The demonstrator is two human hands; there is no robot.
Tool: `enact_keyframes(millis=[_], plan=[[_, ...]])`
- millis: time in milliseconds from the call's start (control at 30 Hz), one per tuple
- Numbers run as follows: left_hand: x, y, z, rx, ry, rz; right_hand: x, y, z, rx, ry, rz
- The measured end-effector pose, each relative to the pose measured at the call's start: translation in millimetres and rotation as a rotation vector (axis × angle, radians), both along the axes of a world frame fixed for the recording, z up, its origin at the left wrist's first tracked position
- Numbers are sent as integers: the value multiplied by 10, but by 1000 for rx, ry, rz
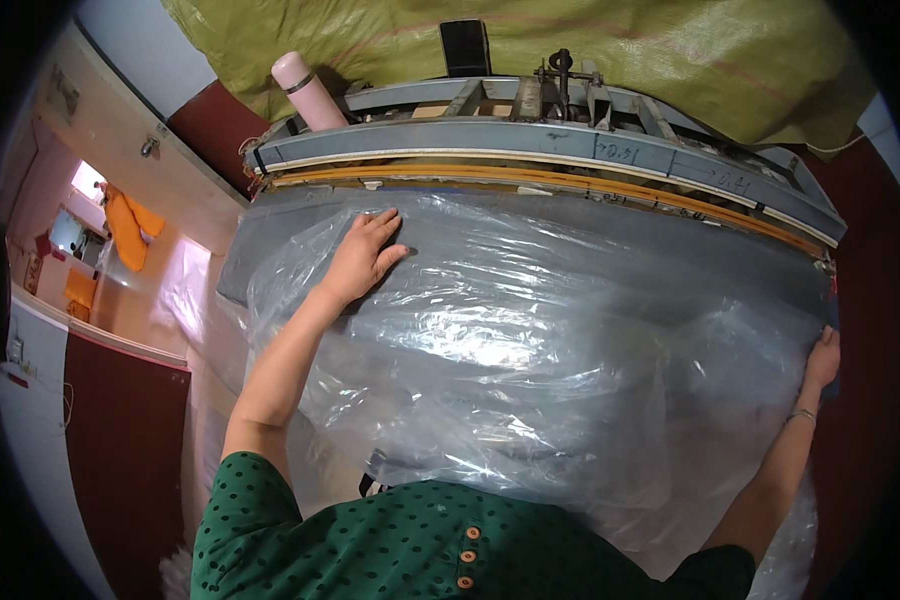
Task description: The person positions and smooths large plastic film sheets over a piece of industrial machinery by hand.
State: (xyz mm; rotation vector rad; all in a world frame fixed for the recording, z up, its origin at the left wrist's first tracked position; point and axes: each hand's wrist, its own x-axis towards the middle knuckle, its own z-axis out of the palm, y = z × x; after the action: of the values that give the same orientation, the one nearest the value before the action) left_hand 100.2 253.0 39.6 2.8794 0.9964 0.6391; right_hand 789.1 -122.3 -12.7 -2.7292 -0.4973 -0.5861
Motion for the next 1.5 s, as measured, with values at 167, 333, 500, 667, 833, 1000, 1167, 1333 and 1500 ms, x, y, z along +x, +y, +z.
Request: enact_keyframes(millis=[167,333,500,667,833,1000,1167,1333,1500], plan=[[194,249,-52,-80,-206,165,477,-533,-81,519,144,247],[243,516,-188,-34,-375,335,343,-943,299,1149,620,432],[122,625,-106,5,-178,335,77,-914,623,1176,521,377],[-66,813,216,5,-672,332,542,-410,673,1273,433,262],[-85,880,66,-272,-998,525,31,772,166,592,-118,234],[-538,1507,-535,-286,-1152,518,-152,1480,-19,923,185,429],[-441,1660,-554,-408,-1194,416,-16,1557,-15,1042,187,409],[-577,1625,-556,-257,-1192,407,-178,1600,112,964,259,235],[-452,1432,-344,-470,-1463,399,-280,1534,298,1226,401,291]])
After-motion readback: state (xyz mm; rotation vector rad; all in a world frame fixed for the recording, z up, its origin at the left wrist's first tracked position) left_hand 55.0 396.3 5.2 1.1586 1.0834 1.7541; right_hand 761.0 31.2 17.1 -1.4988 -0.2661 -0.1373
